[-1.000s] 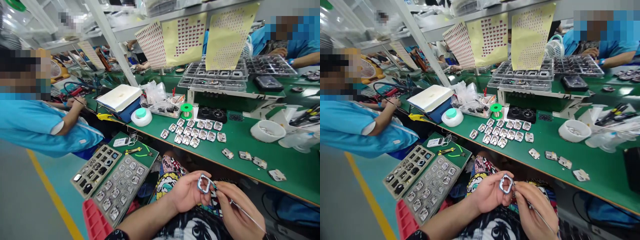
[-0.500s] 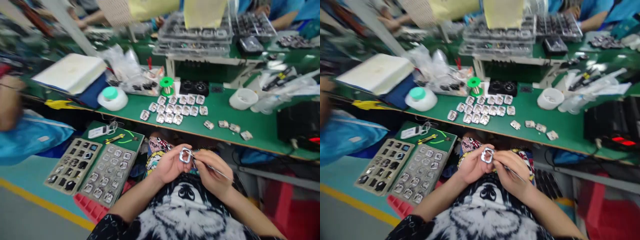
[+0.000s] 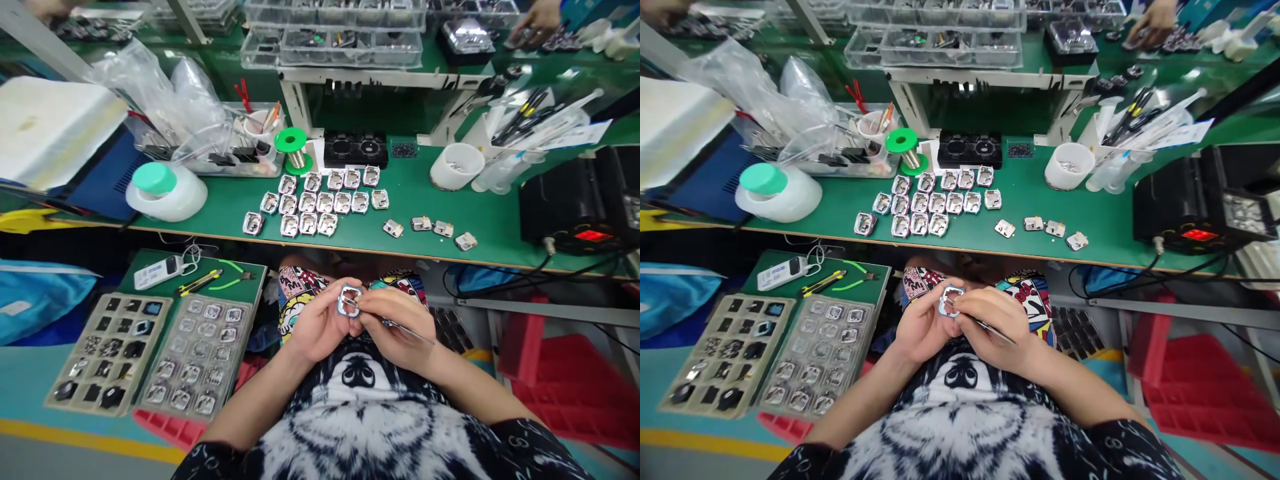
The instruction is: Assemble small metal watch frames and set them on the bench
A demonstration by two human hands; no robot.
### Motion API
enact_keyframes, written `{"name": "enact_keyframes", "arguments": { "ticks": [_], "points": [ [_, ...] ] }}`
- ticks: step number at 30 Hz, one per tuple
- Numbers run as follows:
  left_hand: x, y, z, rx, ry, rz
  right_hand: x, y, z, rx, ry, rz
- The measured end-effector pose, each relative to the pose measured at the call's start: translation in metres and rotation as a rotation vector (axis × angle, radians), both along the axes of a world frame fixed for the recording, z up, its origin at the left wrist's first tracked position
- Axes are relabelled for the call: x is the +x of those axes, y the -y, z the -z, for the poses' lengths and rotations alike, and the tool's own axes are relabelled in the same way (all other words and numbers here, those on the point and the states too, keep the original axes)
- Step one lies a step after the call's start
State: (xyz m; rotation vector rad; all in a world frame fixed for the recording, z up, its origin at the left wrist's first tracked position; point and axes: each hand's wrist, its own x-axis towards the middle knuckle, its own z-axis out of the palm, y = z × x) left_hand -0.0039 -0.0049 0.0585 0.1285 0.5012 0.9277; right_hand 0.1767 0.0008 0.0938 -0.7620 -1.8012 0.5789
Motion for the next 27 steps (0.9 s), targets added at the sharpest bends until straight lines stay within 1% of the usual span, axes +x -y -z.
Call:
{"name": "enact_keyframes", "arguments": {
  "ticks": [12, 20, 27],
  "points": [
    [0.0021, 0.0005, 0.0013, 0.018, -0.015, 0.012, 0.0022, -0.0003, 0.0021, -0.062, 0.005, 0.001],
    [0.0029, 0.0007, 0.0050, 0.039, -0.014, 0.020, 0.0036, 0.0002, 0.0020, -0.045, -0.031, 0.046],
    [0.0019, 0.0008, 0.0050, 0.030, 0.036, 0.022, 0.0035, 0.0002, 0.0025, -0.072, -0.009, 0.035]
  ]
}}
